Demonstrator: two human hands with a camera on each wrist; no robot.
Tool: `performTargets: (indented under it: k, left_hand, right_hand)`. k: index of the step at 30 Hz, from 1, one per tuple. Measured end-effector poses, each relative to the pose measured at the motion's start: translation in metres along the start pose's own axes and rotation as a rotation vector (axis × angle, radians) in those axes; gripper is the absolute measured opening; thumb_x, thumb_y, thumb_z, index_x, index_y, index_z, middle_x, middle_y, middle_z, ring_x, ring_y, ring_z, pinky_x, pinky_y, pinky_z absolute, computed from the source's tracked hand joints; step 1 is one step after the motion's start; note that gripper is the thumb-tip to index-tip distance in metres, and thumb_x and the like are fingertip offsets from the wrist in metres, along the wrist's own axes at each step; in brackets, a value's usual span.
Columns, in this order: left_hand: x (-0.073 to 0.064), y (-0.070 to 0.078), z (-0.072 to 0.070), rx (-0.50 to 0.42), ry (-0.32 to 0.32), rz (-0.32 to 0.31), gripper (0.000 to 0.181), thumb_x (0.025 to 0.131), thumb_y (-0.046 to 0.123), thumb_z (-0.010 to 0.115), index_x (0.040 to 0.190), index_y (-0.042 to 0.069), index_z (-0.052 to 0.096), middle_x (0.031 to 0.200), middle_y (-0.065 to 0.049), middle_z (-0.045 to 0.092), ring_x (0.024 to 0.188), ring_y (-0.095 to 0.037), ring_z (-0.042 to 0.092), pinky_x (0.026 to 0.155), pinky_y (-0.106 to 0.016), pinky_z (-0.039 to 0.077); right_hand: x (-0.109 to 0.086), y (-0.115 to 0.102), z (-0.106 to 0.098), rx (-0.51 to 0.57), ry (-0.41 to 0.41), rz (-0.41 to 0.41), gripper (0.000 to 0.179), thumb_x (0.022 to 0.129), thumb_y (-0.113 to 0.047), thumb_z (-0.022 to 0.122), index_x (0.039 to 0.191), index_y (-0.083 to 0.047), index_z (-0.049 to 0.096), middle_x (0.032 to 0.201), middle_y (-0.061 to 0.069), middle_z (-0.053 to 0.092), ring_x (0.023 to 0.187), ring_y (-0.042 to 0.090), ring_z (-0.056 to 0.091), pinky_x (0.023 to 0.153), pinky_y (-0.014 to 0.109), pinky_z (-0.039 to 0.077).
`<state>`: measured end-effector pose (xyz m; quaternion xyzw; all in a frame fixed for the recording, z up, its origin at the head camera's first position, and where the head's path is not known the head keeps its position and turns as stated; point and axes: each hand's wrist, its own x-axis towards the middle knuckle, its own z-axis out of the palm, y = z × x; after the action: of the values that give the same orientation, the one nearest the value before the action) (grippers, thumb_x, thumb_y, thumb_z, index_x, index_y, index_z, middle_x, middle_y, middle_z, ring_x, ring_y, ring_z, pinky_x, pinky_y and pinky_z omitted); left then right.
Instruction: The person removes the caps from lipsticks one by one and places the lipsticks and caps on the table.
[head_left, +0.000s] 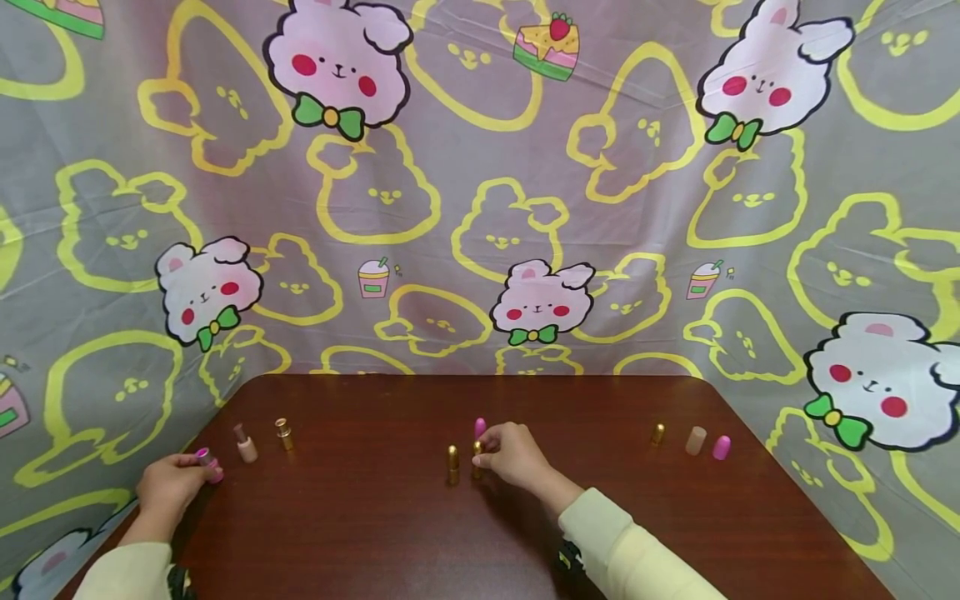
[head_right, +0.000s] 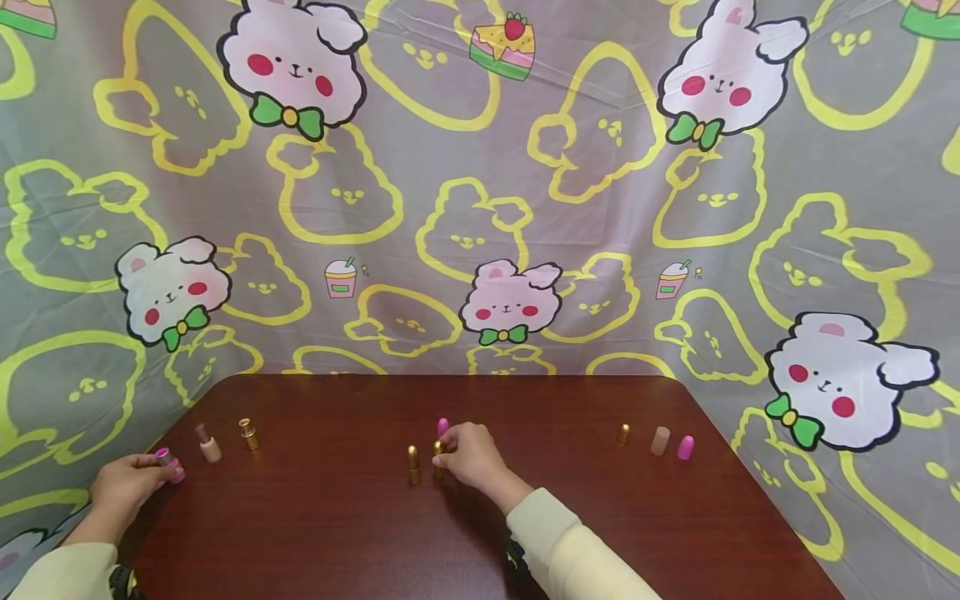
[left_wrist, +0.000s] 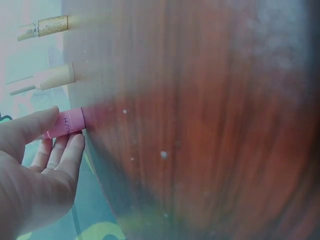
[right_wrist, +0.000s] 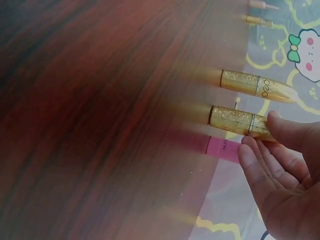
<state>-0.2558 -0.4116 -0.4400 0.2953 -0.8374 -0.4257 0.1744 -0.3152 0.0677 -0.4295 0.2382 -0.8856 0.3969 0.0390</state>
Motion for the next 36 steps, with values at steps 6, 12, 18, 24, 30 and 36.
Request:
performTargets:
  k: [6, 12, 18, 24, 30, 36]
  left_hand:
    - [-0.001, 0.002, 0.0, 0.002, -0.008, -0.011, 0.04, 0.076, 0.007, 0.077, 0.099, -0.019, 0.057, 0.092, -0.033, 0.061, 0.095, -0.048, 0.052, 0.077, -0.053, 0.041]
    - [-0.001, 0.0, 0.0, 0.024, -0.011, -0.006, 0.043, 0.076, 0.009, 0.077, 0.101, -0.019, 0.056, 0.1, -0.036, 0.058, 0.095, -0.049, 0.051, 0.079, -0.055, 0.04]
    - [0.002, 0.0, -0.002, 0.022, -0.019, -0.002, 0.041, 0.075, 0.009, 0.077, 0.098, -0.018, 0.058, 0.096, -0.034, 0.06, 0.093, -0.047, 0.053, 0.073, -0.05, 0.041]
    - [0.001, 0.002, -0.004, -0.001, -0.031, 0.021, 0.045, 0.077, 0.006, 0.075, 0.108, -0.021, 0.056, 0.087, -0.03, 0.065, 0.1, -0.05, 0.053, 0.08, -0.053, 0.043]
    - [-0.003, 0.005, -0.005, 0.02, -0.027, 0.044, 0.056, 0.081, 0.013, 0.074, 0.118, -0.021, 0.049, 0.108, -0.036, 0.059, 0.101, -0.048, 0.053, 0.072, -0.045, 0.046]
    - [-0.006, 0.009, -0.004, -0.017, -0.007, 0.051, 0.066, 0.081, 0.016, 0.075, 0.127, -0.019, 0.043, 0.12, -0.039, 0.053, 0.099, -0.046, 0.055, 0.052, -0.022, 0.042]
  right_hand:
    - [0.001, -0.001, -0.003, -0.013, 0.001, 0.001, 0.013, 0.079, -0.006, 0.079, 0.088, 0.0, 0.073, 0.077, 0.002, 0.069, 0.07, 0.011, 0.062, 0.062, 0.028, 0.052]
    - [0.001, -0.002, -0.008, -0.017, 0.012, -0.028, 0.009, 0.08, -0.006, 0.079, 0.085, -0.001, 0.073, 0.076, 0.001, 0.069, 0.069, 0.01, 0.062, 0.062, 0.027, 0.052]
    - [0.0, -0.006, -0.016, -0.001, 0.008, -0.015, 0.008, 0.08, -0.007, 0.079, 0.085, -0.003, 0.073, 0.075, 0.0, 0.069, 0.069, 0.009, 0.062, 0.061, 0.026, 0.051]
    - [-0.003, -0.012, -0.029, 0.028, 0.007, 0.025, 0.012, 0.082, -0.011, 0.078, 0.09, -0.003, 0.074, 0.078, -0.001, 0.069, 0.071, 0.01, 0.063, 0.061, 0.027, 0.052]
    - [-0.005, -0.015, -0.04, 0.019, 0.046, -0.014, 0.012, 0.081, -0.01, 0.079, 0.09, -0.004, 0.074, 0.078, -0.001, 0.07, 0.071, 0.01, 0.065, 0.063, 0.029, 0.053]
    - [-0.007, -0.016, -0.051, 0.061, 0.075, -0.011, 0.013, 0.081, -0.01, 0.079, 0.09, -0.004, 0.074, 0.079, -0.001, 0.07, 0.074, 0.012, 0.066, 0.065, 0.03, 0.053]
